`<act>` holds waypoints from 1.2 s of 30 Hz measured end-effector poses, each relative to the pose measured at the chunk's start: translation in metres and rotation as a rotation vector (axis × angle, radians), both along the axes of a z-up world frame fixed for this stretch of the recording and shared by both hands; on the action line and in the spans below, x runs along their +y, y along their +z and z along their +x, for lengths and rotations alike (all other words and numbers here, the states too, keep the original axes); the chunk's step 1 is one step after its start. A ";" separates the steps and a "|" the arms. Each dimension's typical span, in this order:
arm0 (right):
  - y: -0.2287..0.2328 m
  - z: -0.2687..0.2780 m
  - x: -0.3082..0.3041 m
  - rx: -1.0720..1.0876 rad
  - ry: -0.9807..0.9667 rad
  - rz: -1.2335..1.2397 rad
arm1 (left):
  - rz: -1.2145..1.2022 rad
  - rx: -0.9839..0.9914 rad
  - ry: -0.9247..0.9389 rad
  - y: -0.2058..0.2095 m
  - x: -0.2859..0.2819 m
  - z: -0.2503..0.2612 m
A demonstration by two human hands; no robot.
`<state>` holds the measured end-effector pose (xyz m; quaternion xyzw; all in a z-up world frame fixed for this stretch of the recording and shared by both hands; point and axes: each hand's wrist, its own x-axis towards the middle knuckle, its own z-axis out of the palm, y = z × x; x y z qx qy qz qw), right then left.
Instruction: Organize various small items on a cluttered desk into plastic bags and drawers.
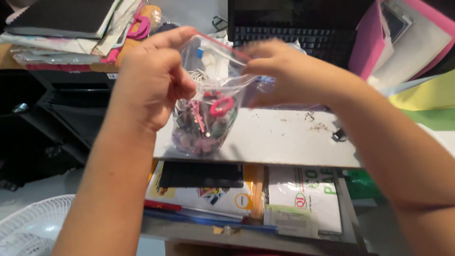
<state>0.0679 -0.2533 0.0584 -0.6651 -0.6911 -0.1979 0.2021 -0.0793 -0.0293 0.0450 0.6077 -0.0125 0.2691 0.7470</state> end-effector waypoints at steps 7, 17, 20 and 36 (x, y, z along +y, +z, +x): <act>-0.029 -0.004 -0.057 0.258 -0.114 -0.081 | 0.295 0.098 -0.021 -0.008 -0.020 -0.041; -0.083 -0.047 -0.084 0.346 -0.245 0.259 | 0.487 0.260 0.081 -0.063 -0.044 -0.050; -0.087 -0.041 -0.082 0.526 -0.208 0.154 | 1.056 -0.007 0.442 -0.069 -0.050 -0.055; -0.196 0.002 -0.105 1.530 -0.188 0.301 | 0.261 0.229 -0.018 -0.133 -0.053 -0.031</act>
